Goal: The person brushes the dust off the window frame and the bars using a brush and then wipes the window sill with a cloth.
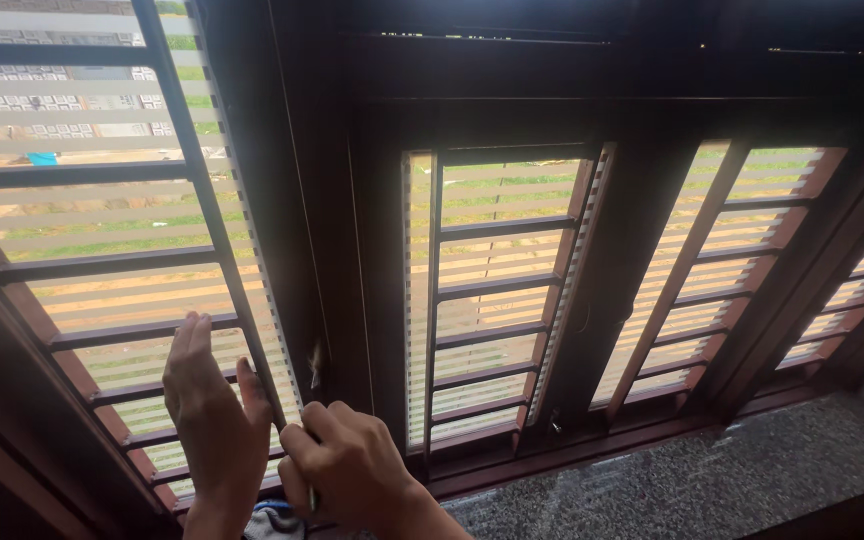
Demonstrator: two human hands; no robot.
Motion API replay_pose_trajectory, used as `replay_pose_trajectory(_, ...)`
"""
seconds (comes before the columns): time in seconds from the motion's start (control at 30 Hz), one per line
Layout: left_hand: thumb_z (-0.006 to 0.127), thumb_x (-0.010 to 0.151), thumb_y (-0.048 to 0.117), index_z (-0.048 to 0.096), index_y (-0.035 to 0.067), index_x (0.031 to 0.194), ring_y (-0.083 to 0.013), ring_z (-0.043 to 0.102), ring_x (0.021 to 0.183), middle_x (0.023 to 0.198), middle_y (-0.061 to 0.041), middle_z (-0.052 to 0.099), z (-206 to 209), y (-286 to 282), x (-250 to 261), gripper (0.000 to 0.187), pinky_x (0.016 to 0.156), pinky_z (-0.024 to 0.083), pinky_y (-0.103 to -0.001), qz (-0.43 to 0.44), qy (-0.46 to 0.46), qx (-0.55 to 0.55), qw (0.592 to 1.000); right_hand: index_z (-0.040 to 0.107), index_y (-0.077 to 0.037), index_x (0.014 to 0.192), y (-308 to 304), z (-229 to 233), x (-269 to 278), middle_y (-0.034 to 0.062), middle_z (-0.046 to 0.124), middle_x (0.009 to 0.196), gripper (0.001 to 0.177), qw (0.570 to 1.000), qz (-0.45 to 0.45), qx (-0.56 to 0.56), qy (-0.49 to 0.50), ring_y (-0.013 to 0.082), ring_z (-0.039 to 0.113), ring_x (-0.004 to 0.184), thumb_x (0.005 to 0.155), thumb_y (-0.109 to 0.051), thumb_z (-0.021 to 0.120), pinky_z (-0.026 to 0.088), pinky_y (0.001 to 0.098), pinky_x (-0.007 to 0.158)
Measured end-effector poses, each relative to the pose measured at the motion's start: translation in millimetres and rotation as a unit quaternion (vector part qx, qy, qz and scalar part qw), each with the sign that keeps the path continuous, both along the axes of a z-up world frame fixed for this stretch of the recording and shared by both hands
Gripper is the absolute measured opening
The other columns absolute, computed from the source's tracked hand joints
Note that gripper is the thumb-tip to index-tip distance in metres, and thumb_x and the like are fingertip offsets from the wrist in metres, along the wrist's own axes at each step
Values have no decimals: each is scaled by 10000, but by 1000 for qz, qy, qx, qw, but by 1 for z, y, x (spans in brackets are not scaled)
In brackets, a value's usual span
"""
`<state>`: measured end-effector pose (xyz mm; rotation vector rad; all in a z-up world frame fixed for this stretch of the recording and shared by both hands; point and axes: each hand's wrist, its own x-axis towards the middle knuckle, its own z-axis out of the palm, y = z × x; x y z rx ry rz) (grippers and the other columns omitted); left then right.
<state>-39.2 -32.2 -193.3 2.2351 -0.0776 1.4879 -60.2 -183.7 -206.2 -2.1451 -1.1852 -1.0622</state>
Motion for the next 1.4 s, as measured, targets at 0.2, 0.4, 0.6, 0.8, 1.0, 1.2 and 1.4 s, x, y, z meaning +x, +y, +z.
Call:
replay_pose_trajectory(0.2, 649, 939, 19, 510, -45, 1355, -361, 558, 1255, 1283, -250, 524, -37, 3, -3, 444, 1026, 506, -455, 13, 57, -57, 997, 613, -53, 890, -8, -30, -2, 85, 567, 956, 160, 999, 36, 9, -22, 235, 629, 896, 896, -120, 758, 571, 342, 707)
replay_pose_trajectory(0.4, 627, 951, 33, 562, -36, 1330, -338, 634, 1114, 1244, -234, 543, -67, 4, -9, 391, 858, 560, -428, -16, 116, -165, 979, 644, -27, 948, -9, -56, -9, 96, 567, 983, 155, 991, 45, -4, 123, 261, 634, 909, 849, -63, 759, 578, 370, 720)
replay_pose_trajectory(0.6, 630, 932, 26, 643, -14, 1240, -296, 669, 1030, 1180, -202, 599, -95, 14, -13, 311, 898, 542, -441, -7, 129, -173, 976, 639, -22, 989, -9, -86, -7, 91, 585, 1025, 195, 985, -2, -6, 170, 268, 632, 957, 829, -21, 751, 588, 382, 742)
replay_pose_trajectory(0.8, 657, 932, 79, 720, 49, 1146, -318, 692, 1051, 1125, -170, 702, -113, 20, -13, 225, 872, 545, -450, -25, 235, -146, 961, 621, -4, 992, -9, -124, -12, 116, 567, 1066, 180, 976, -9, 52, 210, 272, 677, 903, 843, -3, 720, 598, 371, 729)
replay_pose_trajectory(1.0, 649, 910, 74, 732, 100, 1156, -308, 717, 1070, 1179, -123, 725, -135, 14, -24, 261, 910, 568, -423, -67, 309, -156, 936, 626, 73, 1075, -4, -153, -21, 216, 581, 1076, 216, 963, -35, 127, 234, 313, 724, 776, 897, -38, 681, 610, 384, 649)
replay_pose_trajectory(1.2, 654, 919, 105, 746, 126, 1145, -300, 699, 1101, 1161, -107, 736, -159, 13, -35, 245, 958, 548, -432, -45, 350, -166, 921, 640, 85, 1221, 1, -177, -25, 216, 683, 915, 318, 948, -96, 99, 288, 340, 725, 703, 994, -136, 610, 603, 405, 620)
replay_pose_trajectory(1.4, 672, 917, 150, 736, 177, 1167, -280, 651, 1180, 1241, -53, 705, -182, 21, -49, 259, 1009, 522, -433, -23, 429, -142, 892, 724, 22, 962, 15, -182, -24, 180, 727, 746, 236, 893, -126, 235, 363, 317, 740, 686, 998, -189, 624, 571, 417, 621)
